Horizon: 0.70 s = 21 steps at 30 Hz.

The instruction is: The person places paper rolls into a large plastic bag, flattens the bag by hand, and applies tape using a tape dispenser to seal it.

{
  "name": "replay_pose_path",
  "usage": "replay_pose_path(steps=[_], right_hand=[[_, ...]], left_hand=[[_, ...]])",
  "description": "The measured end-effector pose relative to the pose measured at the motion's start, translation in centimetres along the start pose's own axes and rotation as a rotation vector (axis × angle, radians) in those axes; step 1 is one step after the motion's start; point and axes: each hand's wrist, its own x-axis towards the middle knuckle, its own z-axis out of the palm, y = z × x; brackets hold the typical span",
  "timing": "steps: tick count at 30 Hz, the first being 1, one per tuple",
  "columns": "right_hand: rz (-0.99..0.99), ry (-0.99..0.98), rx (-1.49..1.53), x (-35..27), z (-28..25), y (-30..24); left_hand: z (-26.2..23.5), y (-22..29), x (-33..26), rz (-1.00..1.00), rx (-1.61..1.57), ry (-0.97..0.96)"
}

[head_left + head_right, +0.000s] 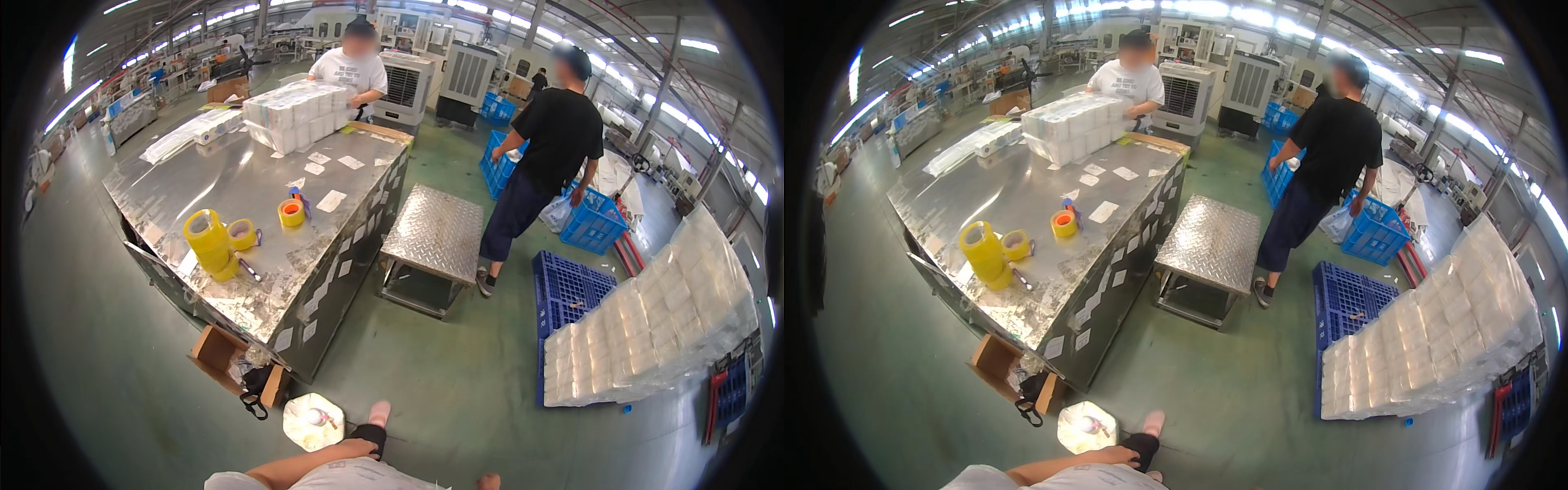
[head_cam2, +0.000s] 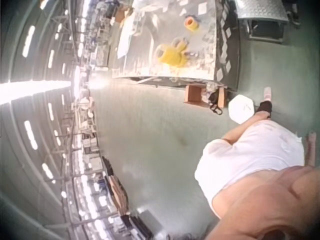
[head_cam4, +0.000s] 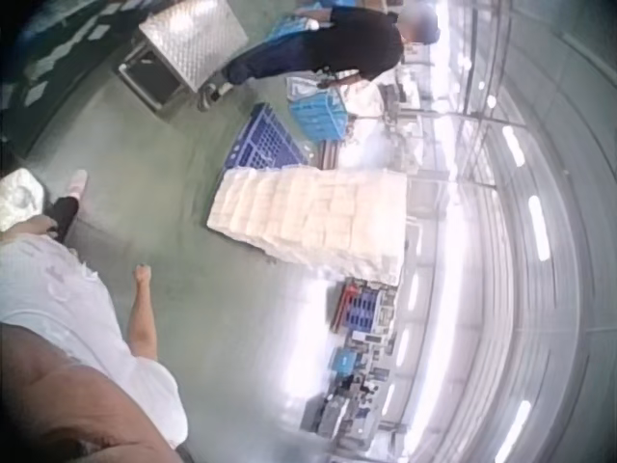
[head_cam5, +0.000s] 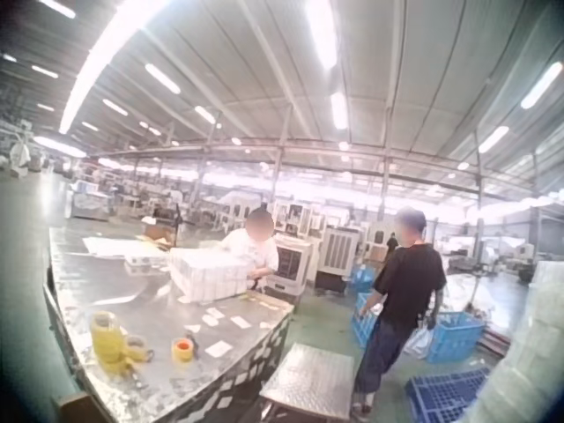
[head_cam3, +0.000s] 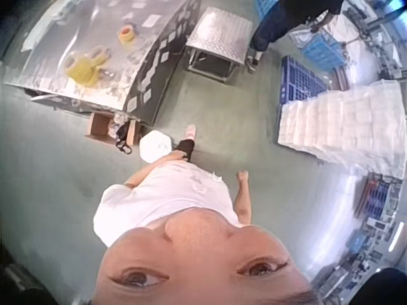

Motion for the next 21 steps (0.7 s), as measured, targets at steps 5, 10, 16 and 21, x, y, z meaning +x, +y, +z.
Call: replay_pose_path(steps=[5,10,16,21], right_hand=[[-0.163,-0.091,0.118,5.1,3.3,-13.6],[0.086,-0.269,0.317,10.2,5.2,-18.0],[0.026,-0.383,0.15,19.4,3.5,-24.2],[-0.006,-0.457,0.024,26.9,2.0,-28.6]], left_hand=[[-7.1,1.0,5.1,-0.036,-0.102,0.063],[-16.9,-1.2,12.5,-0.111,0.015,0.203],[-32.4,-1.6,12.0,-0.346,0.087,0.483],[-35.8,-5.1,12.5,-0.445,-0.024,0.842]])
